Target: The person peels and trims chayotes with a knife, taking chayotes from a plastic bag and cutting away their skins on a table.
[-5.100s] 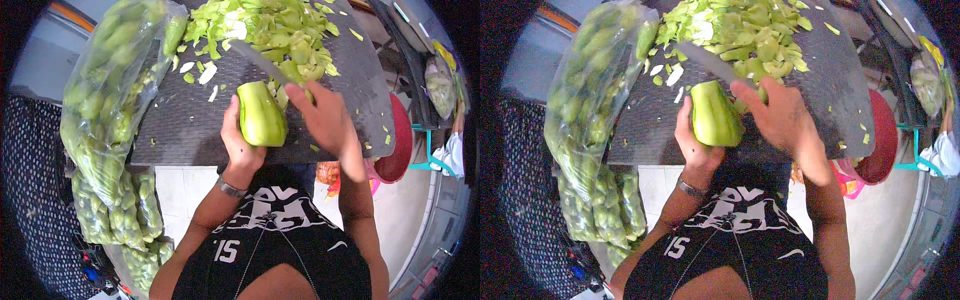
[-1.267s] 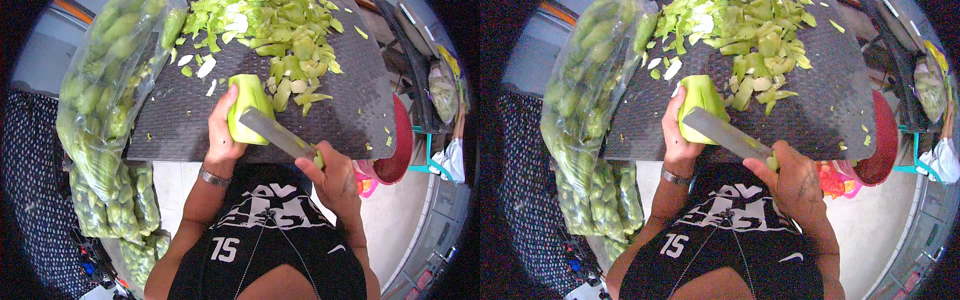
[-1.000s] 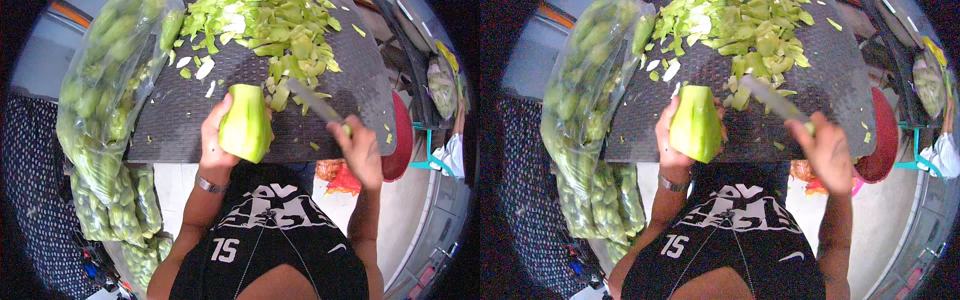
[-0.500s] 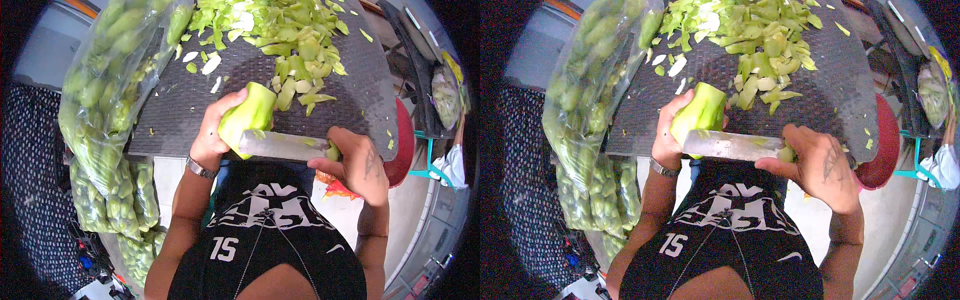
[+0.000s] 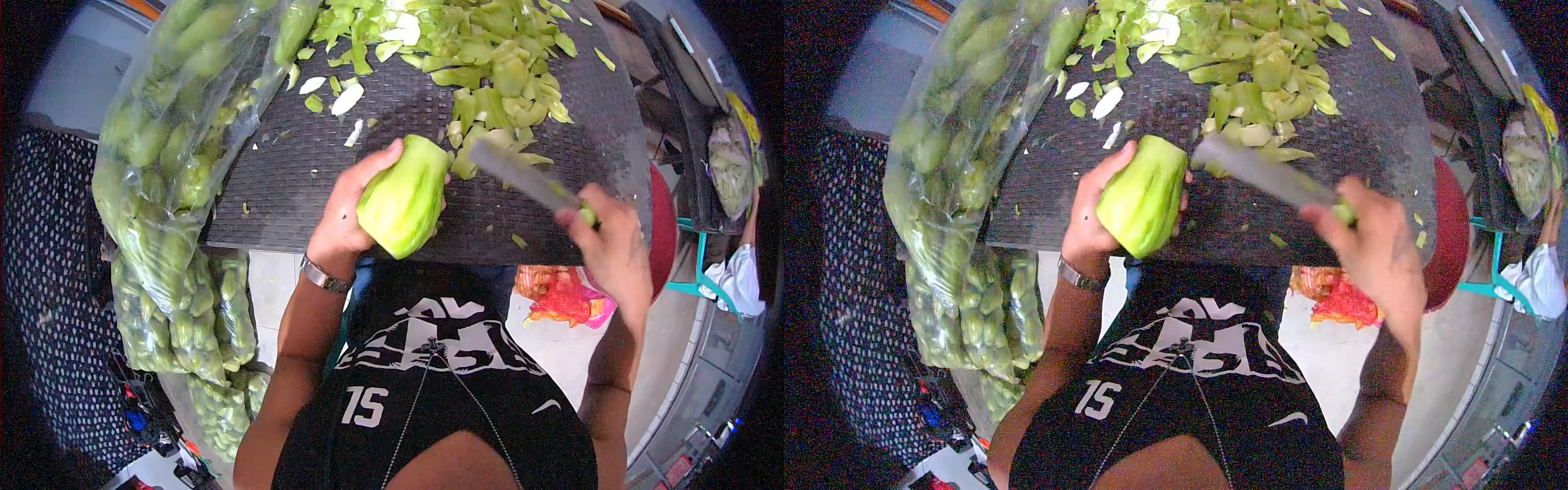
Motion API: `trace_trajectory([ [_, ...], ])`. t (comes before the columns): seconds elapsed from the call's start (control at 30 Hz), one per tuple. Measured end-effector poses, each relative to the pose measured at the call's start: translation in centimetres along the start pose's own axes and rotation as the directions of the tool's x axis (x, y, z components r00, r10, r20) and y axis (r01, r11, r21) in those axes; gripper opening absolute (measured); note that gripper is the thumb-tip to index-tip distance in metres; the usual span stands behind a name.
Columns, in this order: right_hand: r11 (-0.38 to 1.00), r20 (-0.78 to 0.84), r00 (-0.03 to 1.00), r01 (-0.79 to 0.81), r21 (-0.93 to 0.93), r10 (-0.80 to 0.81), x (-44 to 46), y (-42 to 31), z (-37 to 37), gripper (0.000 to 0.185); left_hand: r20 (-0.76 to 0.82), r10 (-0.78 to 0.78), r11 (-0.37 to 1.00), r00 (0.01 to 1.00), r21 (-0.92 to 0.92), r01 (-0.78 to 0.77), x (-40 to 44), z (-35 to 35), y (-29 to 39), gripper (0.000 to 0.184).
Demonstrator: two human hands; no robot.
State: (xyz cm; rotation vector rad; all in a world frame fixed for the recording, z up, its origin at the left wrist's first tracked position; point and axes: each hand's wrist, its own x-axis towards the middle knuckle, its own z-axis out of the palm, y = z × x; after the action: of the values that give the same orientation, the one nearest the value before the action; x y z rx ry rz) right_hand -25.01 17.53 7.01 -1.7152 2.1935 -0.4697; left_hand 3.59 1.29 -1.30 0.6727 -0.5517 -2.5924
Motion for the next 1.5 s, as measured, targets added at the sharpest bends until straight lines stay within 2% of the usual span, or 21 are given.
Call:
trace_trajectory([
  [0.1,0.989,0.054,0.994,0.086,0.122,-0.093,-0.7,-1.6,1.7,0.042,-0.189,0.113,0.992,0.976,0.083,-0.098,0.5,0.1,-0.4,0.054],
  [0.2,0.988,0.18,0.978,0.077,0.135,-0.101,-1.1,-3.9,0.7,0.052,-0.249,0.144,0.975,0.958,0.202,-0.094,0.3,0.3,-0.6,0.05],
  [0.3,0.981,0.161,0.969,0.174,0.084,-0.185,-1.1,-3.8,0.5,0.055,-0.23,0.138,0.982,0.963,0.159,-0.103,-0.2,1.3,-0.5,0.042],
  [0.4,0.984,0.164,0.972,0.175,-0.014,-0.17,-1.0,-3.9,-0.3,0.058,-0.111,-0.06,0.982,0.992,0.169,0.078,-0.1,-0.4,0.6,0.042],
  [0.5,0.981,0.144,0.972,0.192,-0.033,-0.185,-1.0,-4.3,-1.2,0.053,-0.001,-0.05,0.975,0.999,0.216,0.049,-0.1,0.4,0.8,0.046],
  [0.6,0.969,0.165,0.968,0.211,-0.127,-0.189,-0.8,-4.5,-1.7,0.059,0.077,-0.071,0.932,0.994,0.36,0.039,-0.2,2.1,1.5,0.054],
  [0.7,0.96,0.228,0.952,0.24,-0.145,-0.204,-0.5,-4.7,-2.4,0.059,0.065,-0.128,0.808,0.99,0.586,0.066,0.1,1.5,2.3,0.074],
  [0.8,0.94,0.225,0.939,0.3,-0.161,-0.261,-0.5,-4.5,-2.2,0.06,0.058,-0.249,0.686,0.967,0.715,0.134,0.4,1.1,3.3,0.071],
  [0.9,0.966,0.258,0.939,0.252,-0.066,-0.227,-0.3,-4.3,-1.9,0.057,0.041,-0.2,0.545,0.979,0.835,0.076,0.4,1.5,4.0,0.067],
  [1.0,0.96,0.239,0.938,0.273,-0.062,-0.252,-0.2,-3.9,-1.6,0.059,0.027,-0.216,0.455,0.976,0.887,0.077,0.4,2.5,4.5,0.063],
  [1.1,0.955,0.262,0.931,0.283,-0.086,-0.252,0.1,-4.0,-1.7,0.06,0.073,-0.15,0.364,0.986,0.931,-0.014,0.4,2.7,4.4,0.061],
  [1.17,0.928,0.174,0.925,0.358,-0.102,-0.338,-0.2,-3.4,-1.5,0.059,0.098,-0.152,0.242,0.983,0.968,-0.059,0.4,3.0,4.5,0.06],
  [1.23,0.93,0.234,0.929,0.328,-0.168,-0.285,0.2,-3.4,-1.9,0.058,0.142,-0.126,0.107,0.982,0.986,-0.129,0.4,3.1,4.6,0.06],
  [1.3,0.934,0.417,0.906,0.205,-0.291,-0.069,1.7,-3.9,-3.5,0.061,0.208,-0.08,-0.043,0.975,0.976,-0.211,0.1,2.9,4.6,0.06],
  [1.33,0.848,0.124,0.953,0.302,-0.435,-0.276,1.5,-1.5,-2.7,0.061,0.186,-0.062,-0.017,0.981,0.982,-0.188,-0.2,2.9,4.7,0.059],
  [1.4,0.865,-0.104,0.963,0.171,-0.471,-0.248,2.2,0.8,-3.3,0.061,0.144,-0.027,0.035,0.989,0.989,-0.143,-1.1,3.2,5.1,0.058],
  [1.43,0.937,0.044,0.998,0.053,-0.346,-0.04,3.2,0.7,-4.6,0.062,0.078,-0.019,0.127,0.997,0.989,-0.075,-1.2,3.4,5.4,0.057],
  [1.5,0.947,0.08,0.997,0.031,-0.32,-0.005,3.0,1.6,-4.5,0.06,-0.062,-0.019,0.316,0.998,0.947,0.065,-1.6,3.6,5.7,0.056],
])
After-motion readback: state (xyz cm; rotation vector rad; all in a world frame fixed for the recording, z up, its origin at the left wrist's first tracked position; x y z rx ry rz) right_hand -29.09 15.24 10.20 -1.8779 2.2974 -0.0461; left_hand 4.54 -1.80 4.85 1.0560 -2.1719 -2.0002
